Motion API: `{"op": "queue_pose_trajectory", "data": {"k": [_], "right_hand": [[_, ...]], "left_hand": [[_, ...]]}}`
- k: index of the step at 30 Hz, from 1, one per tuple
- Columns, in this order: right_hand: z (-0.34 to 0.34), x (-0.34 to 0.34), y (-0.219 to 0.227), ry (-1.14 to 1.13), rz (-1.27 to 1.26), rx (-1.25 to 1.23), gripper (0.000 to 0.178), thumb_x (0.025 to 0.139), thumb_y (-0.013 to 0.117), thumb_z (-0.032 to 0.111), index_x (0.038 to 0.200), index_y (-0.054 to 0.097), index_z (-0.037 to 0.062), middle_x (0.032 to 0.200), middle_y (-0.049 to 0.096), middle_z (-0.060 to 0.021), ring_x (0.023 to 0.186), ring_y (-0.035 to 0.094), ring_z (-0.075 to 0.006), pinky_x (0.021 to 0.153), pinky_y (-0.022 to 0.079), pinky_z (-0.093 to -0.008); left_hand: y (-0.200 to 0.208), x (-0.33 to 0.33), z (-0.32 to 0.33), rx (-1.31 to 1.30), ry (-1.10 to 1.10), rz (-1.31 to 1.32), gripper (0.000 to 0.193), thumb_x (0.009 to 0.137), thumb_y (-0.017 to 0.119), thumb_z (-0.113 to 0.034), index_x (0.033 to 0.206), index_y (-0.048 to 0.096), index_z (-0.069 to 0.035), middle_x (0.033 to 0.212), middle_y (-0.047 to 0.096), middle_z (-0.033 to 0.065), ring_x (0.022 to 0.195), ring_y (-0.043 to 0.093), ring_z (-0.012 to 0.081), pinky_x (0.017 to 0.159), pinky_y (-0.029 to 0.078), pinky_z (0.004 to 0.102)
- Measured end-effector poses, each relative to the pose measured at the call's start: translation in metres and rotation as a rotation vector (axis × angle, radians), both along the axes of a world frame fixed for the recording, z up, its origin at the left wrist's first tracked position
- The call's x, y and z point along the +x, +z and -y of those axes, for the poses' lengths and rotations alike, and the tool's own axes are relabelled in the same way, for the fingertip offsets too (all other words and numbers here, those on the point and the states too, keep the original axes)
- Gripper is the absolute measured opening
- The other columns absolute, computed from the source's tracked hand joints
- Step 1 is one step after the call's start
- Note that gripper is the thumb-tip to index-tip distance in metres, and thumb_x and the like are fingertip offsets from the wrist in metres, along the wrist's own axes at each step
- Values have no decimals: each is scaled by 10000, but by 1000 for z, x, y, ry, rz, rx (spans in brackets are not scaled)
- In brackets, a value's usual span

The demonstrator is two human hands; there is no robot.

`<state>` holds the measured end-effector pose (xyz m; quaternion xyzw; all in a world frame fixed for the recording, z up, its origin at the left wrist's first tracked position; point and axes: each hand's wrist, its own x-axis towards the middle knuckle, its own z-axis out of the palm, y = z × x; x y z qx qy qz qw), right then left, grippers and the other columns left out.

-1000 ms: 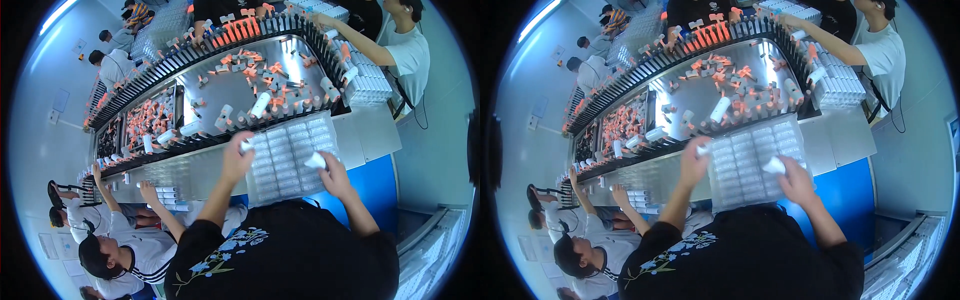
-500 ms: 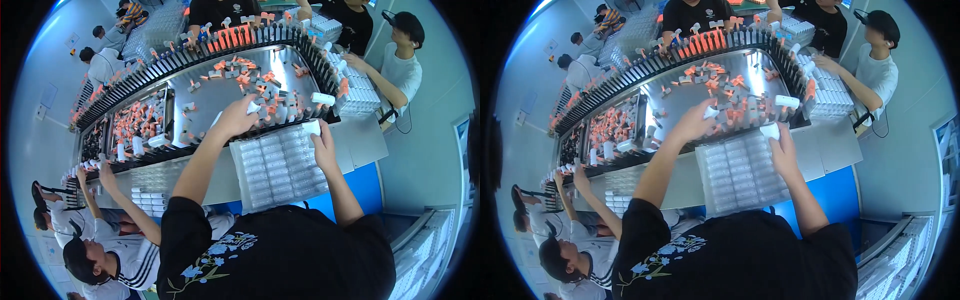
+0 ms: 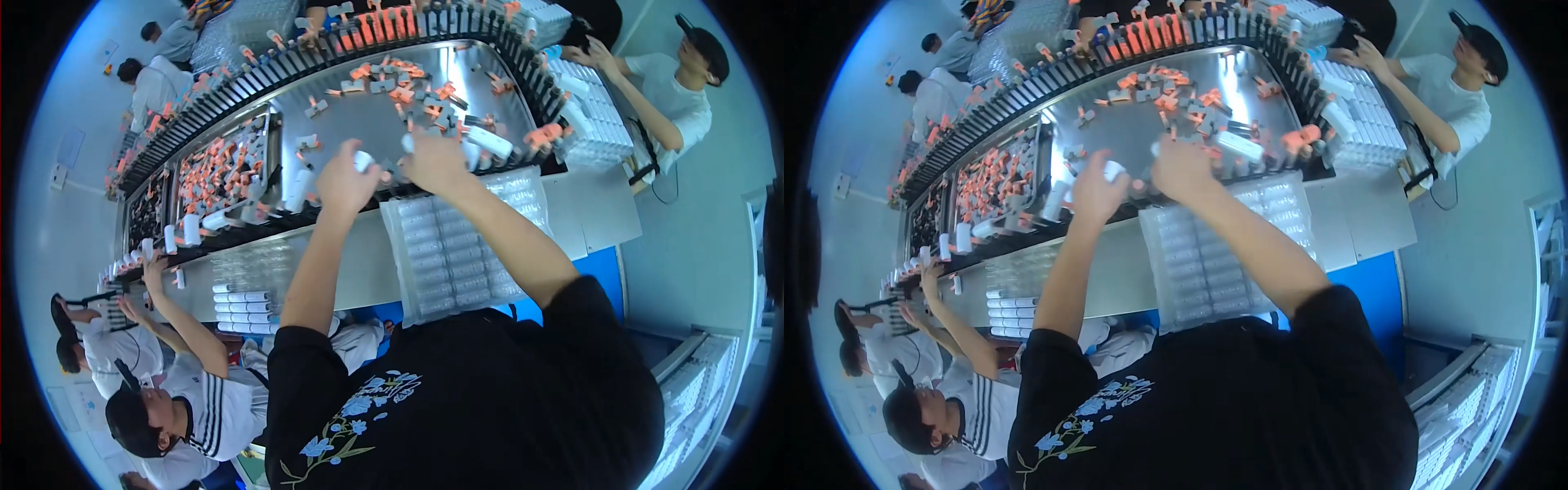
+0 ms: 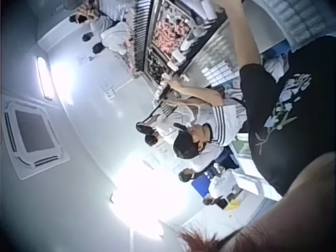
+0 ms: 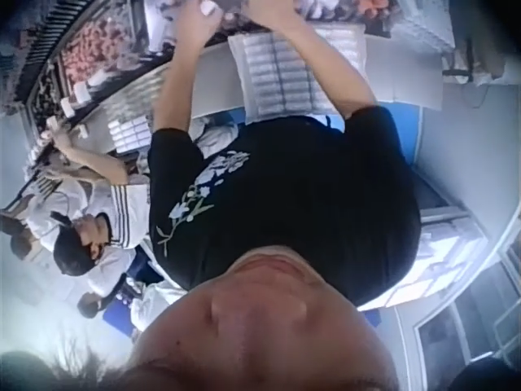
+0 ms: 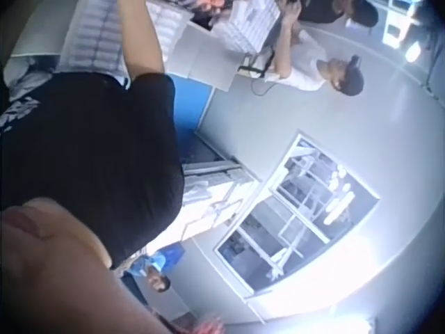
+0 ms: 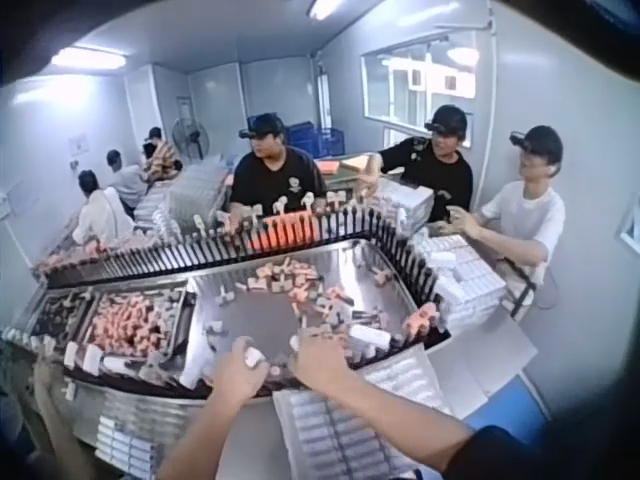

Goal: The person sorts small plastic components by hand from a moving assembly line track into compartmentalized trays.

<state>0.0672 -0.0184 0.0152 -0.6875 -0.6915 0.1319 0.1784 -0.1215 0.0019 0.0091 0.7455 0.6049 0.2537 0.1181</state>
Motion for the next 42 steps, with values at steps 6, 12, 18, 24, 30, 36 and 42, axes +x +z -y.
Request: {"op": "queue_pose_trajectory", "data": {"k": [6,12,18,24,30,36,42], "right_hand": [[46,-22,-31,151,-16,567,696,822,688,194,1423,395,2,1459,415,-260,1124,605,-399,925,502,-473],[224,139,-69,-134,-221,152,216,777,703,45,992,695,67,979,684,-135,939,649,-359,846,518,-446],[291,167,-69,-61,98,-73,344,691,741,63,1029,689,108,1112,655,-79,1081,593,-304,969,451,-434],[293,151,-83,-99,138,87,303,705,733,66,992,643,108,1061,625,-76,1061,586,-293,991,433,-460],[304,177,-57,-56,-14,123,367,787,727,60,1129,593,63,1123,607,-166,1080,586,-356,974,455,-476],[242,198,-19,-354,-535,339,355,946,600,107,1279,545,-3,1188,585,-172,1079,603,-264,874,497,-339],[124,207,5,-300,-562,262,398,937,643,212,1252,572,-20,1020,666,-134,893,655,-204,784,516,-346]], "left_hand": [[-66,15,129,395,-468,59,334,739,716,-119,1067,659,-89,1003,656,122,941,629,316,834,491,430],[-109,72,203,-1,-721,203,183,769,699,-123,948,675,-93,977,655,75,915,630,288,760,489,434],[-92,196,166,-95,-892,-43,181,813,661,-188,938,700,-64,975,658,96,946,636,287,806,496,431],[-104,260,170,-119,-926,-380,258,752,687,-277,912,724,-78,1020,676,104,996,646,270,818,500,453],[-29,163,143,-385,-610,333,447,754,674,-191,1177,594,-74,1072,679,198,942,674,375,807,546,450],[3,0,59,38,-32,502,395,751,638,-90,1136,607,-7,1063,686,176,992,672,317,867,527,410],[23,-35,6,-91,-329,-39,407,834,656,-203,1212,592,-67,1069,686,232,968,659,423,833,520,471]]}}
